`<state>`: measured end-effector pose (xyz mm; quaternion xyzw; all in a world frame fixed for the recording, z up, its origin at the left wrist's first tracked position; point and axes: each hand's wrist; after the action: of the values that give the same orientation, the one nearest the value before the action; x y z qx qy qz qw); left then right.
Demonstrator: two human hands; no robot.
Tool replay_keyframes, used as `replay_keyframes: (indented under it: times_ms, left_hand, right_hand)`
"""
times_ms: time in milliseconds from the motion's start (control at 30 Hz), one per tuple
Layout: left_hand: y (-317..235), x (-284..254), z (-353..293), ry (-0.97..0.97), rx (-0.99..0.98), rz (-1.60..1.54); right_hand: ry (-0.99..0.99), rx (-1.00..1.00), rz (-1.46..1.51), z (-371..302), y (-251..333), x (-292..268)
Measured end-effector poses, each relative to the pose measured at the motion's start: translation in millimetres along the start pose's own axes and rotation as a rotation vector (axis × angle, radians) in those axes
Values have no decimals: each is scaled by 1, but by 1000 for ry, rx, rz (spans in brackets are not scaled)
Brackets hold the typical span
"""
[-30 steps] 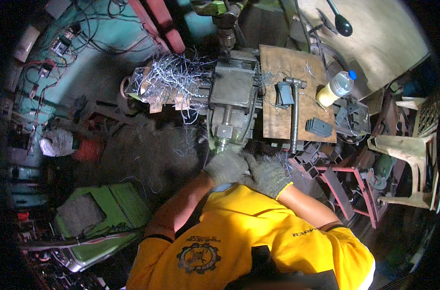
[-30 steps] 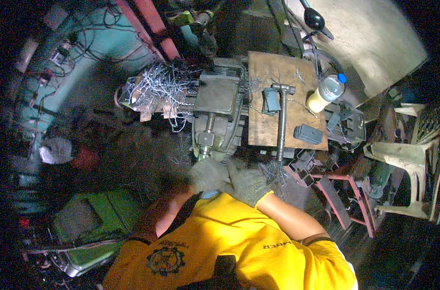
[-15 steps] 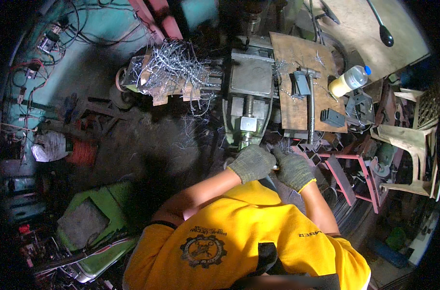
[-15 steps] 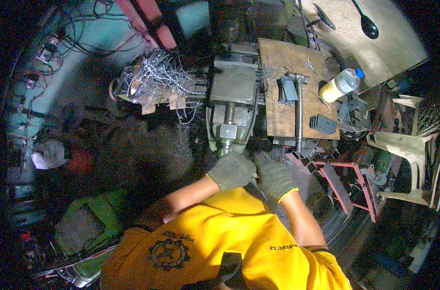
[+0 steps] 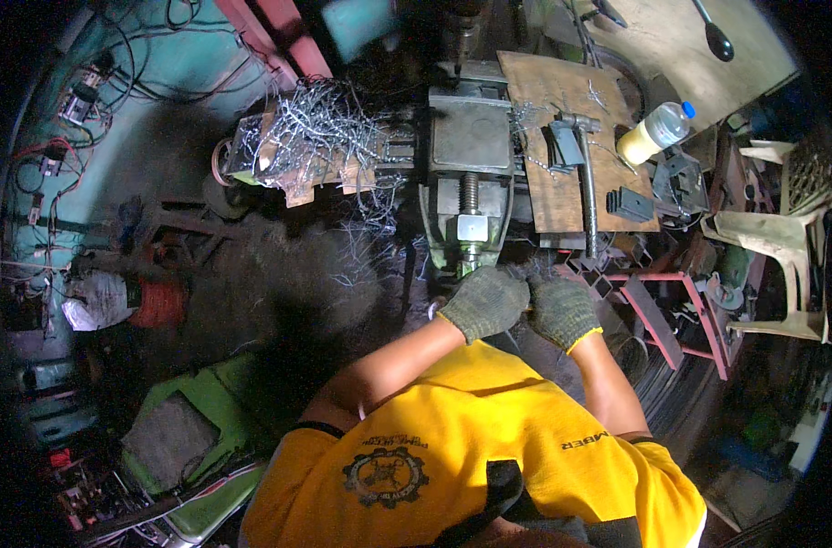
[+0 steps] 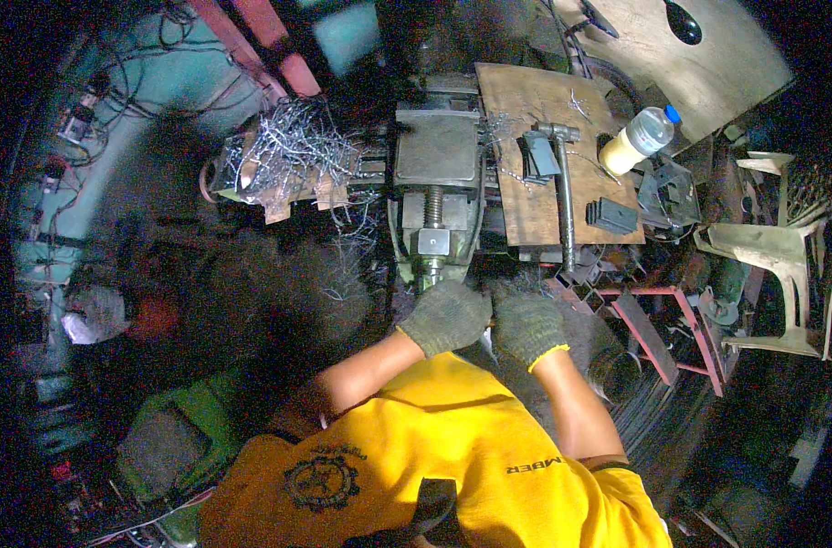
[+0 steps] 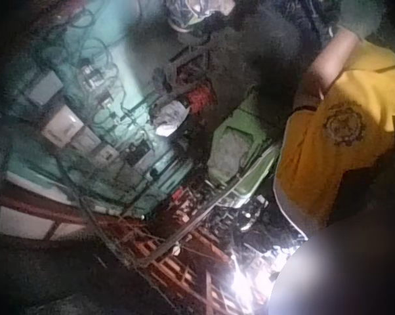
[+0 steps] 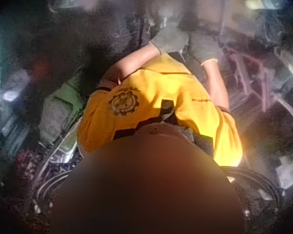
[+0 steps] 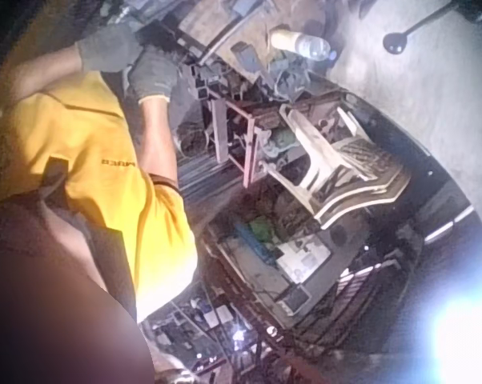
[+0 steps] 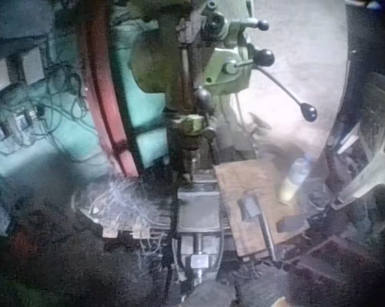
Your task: The person operates a drill press in a workshop, repeatedly clamping small metal pieces in a vise, drilling holes, and applying liquid from a bottle. They handle metal shavings and adjust the workpiece between cycles. A second person briefly appears in the background.
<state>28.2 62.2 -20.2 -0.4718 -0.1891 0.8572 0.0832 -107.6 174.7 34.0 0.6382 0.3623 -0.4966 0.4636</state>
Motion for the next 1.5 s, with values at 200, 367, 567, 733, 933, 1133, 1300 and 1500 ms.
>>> replay_keyframes:
  times_ms: [200,367,567,733,933,1133,1300,1500]
  left_hand:
    - [0,2,0,-19,13,31]
    - [2,3,-2,18,44,30]
    - [1,2,-3,61,17,24]
    - [1,0,-2,57,46,16]
    - [0,0,-1,85,67,71]
    - [1,0,0,32,65,19]
    - [-2,-5,2,84,19,17]
    - [-3,-9,4,110,-3,30]
  right_hand:
    - [-97,-74,24,-2,-4,3]
    - [-167,-123,-37,-4,-4,4]
    - [-216,-125,12,-5,-4,7]
    - [-201,-131,22,-3,-6,8]
    - [-143,-85,23,-3,-4,6]
    - [-128,-86,-6,-3,-1,1]
    - [-117,-80,4,-4,-1,1]
    - [-97,-65,18,-2,-2,2]
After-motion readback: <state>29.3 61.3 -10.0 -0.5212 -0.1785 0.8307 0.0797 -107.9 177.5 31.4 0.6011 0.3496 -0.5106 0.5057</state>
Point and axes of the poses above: each hand's wrist, its own z-axis towards the middle knuckle, its own x-axis out of the palm, y = z × x, and after that the axes turned 15 degrees about -y, right-handed
